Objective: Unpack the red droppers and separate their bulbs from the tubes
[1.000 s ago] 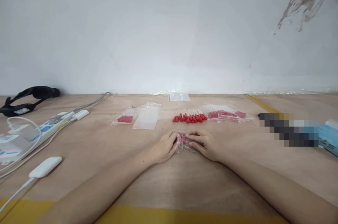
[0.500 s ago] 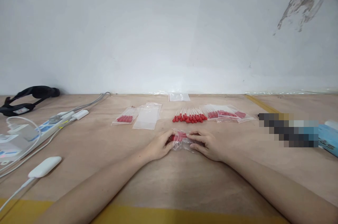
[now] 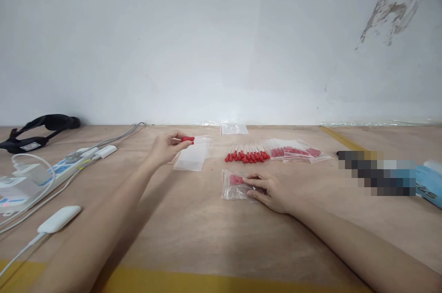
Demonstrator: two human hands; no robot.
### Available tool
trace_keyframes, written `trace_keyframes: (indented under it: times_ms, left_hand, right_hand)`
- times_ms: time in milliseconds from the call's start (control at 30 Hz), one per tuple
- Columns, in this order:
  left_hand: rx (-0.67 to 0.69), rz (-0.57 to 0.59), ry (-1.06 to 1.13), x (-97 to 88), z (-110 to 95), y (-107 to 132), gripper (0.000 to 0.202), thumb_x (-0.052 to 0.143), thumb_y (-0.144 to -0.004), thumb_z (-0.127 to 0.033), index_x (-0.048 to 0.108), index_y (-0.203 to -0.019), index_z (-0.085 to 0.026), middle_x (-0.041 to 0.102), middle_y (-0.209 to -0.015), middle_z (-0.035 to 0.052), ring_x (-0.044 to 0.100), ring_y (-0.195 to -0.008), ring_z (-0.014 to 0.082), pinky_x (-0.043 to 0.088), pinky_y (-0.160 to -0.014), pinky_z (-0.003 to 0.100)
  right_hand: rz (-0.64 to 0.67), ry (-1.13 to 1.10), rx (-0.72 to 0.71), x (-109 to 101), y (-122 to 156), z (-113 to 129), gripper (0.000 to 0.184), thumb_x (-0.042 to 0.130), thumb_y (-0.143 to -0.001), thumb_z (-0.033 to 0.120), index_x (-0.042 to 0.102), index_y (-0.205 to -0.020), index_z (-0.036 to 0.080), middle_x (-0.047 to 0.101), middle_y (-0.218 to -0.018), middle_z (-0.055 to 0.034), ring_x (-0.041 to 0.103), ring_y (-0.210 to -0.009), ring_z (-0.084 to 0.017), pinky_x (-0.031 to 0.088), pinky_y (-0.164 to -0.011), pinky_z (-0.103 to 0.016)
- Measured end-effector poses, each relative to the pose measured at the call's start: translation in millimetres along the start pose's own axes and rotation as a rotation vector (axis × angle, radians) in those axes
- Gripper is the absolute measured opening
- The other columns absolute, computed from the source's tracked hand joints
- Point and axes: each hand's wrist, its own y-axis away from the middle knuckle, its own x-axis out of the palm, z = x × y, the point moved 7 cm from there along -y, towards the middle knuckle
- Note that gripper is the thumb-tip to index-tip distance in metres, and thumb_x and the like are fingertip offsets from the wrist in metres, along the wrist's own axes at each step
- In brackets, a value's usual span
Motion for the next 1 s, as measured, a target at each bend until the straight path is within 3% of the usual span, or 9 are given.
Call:
trace_keyframes:
  times_ms: [167, 233, 367, 500, 600, 667, 767, 867, 1000]
  left_hand:
    - [0.185, 0.065, -0.114, 78.4, -1.7, 4.4, 0.006, 0.057, -0.075, -0.017, 0.06, -0.079, -0.015, 0.057, -0.081, 0.0026, 0.055, -0.075, 0.0143, 0.044, -0.073, 0.028]
    - [0.287, 0.102, -0.322, 107.8, -5.4, 6.3, 0.01, 0.05, -0.079, -0.017, 0.059, -0.081, -0.015, 0.055, -0.082, 0.0049, 0.055, -0.074, 0.0163, 0.044, -0.071, 0.03]
    - [0.352, 0.154, -0.453, 136.8, -8.3, 9.5, 0.016, 0.045, -0.083, -0.023, 0.059, -0.085, -0.015, 0.054, -0.086, 0.0069, 0.056, -0.074, 0.0176, 0.044, -0.069, 0.03]
    - [0.347, 0.163, -0.319, 142.4, -4.4, 16.7, 0.032, 0.05, -0.081, -0.036, 0.055, -0.104, -0.014, 0.055, -0.09, 0.0077, 0.056, -0.082, 0.0192, 0.045, -0.076, 0.032]
    - [0.243, 0.173, -0.16, 142.9, 7.2, 21.3, 0.049, 0.051, -0.079, -0.042, 0.045, -0.118, -0.012, 0.055, -0.098, 0.0101, 0.057, -0.084, 0.0189, 0.046, -0.079, 0.033]
    - [0.186, 0.182, -0.065, 140.5, 12.0, 24.9, 0.048, 0.049, -0.081, -0.04, 0.042, -0.12, -0.012, 0.053, -0.107, 0.0115, 0.056, -0.089, 0.0184, 0.046, -0.079, 0.033]
    - [0.193, 0.153, 0.012, 126.5, 8.1, 35.3, 0.037, 0.045, -0.083, -0.035, 0.045, -0.115, -0.014, 0.05, -0.111, 0.0104, 0.053, -0.096, 0.0176, 0.046, -0.081, 0.031]
    - [0.301, 0.114, 0.003, 106.5, -4.7, 55.0, 0.022, 0.044, -0.084, -0.029, 0.054, -0.098, -0.017, 0.052, -0.101, 0.007, 0.052, -0.095, 0.0167, 0.044, -0.084, 0.032]
    - [0.464, 0.276, 0.007, 102.6, -22.4, 85.2, 0.016, 0.049, -0.081, -0.026, 0.062, -0.082, -0.018, 0.058, -0.086, 0.0051, 0.055, -0.083, 0.0151, 0.045, -0.079, 0.029]
  right_hand:
    - [-0.01, -0.013, -0.021, 0.5, -0.5, 0.8, 0.036, 0.05, -0.081, 0.035, 0.055, -0.115, 0.025, 0.055, -0.11, -0.0079, 0.052, -0.1, -0.019, 0.042, -0.087, -0.035]
    - [-0.01, -0.018, -0.023, 0.3, -0.9, 1.5, 0.036, 0.049, -0.081, 0.035, 0.055, -0.116, 0.025, 0.055, -0.11, -0.0078, 0.052, -0.1, -0.019, 0.042, -0.087, -0.035]
    - [-0.005, -0.015, -0.022, 0.0, -1.8, 2.0, 0.037, 0.051, -0.08, 0.034, 0.054, -0.116, 0.025, 0.055, -0.11, -0.0075, 0.051, -0.101, -0.019, 0.041, -0.088, -0.034]
    - [0.0, -0.012, -0.026, -0.2, -2.0, 1.9, 0.038, 0.052, -0.08, 0.034, 0.054, -0.116, 0.024, 0.055, -0.11, -0.0076, 0.051, -0.101, -0.019, 0.041, -0.088, -0.034]
    - [0.007, -0.002, -0.021, 0.4, -1.9, 1.1, 0.038, 0.052, -0.08, 0.034, 0.054, -0.116, 0.024, 0.055, -0.11, -0.0075, 0.051, -0.101, -0.019, 0.041, -0.089, -0.034]
    - [0.002, -0.001, -0.023, 0.3, -1.7, 1.0, 0.037, 0.052, -0.08, 0.034, 0.054, -0.116, 0.025, 0.055, -0.11, -0.0073, 0.051, -0.1, -0.019, 0.041, -0.088, -0.035]
    - [-0.006, -0.007, -0.033, -0.1, -1.6, 1.8, 0.036, 0.051, -0.08, 0.035, 0.055, -0.115, 0.025, 0.055, -0.11, -0.0074, 0.051, -0.1, -0.019, 0.042, -0.088, -0.034]
    - [0.002, -0.013, -0.034, -0.7, -2.1, 2.7, 0.036, 0.051, -0.081, 0.035, 0.055, -0.115, 0.025, 0.055, -0.111, -0.0075, 0.051, -0.101, -0.019, 0.041, -0.088, -0.034]
    - [0.033, -0.038, -0.031, 0.3, -3.4, 3.1, 0.037, 0.05, -0.081, 0.036, 0.054, -0.116, 0.026, 0.055, -0.112, -0.0069, 0.051, -0.101, -0.019, 0.042, -0.088, -0.034]
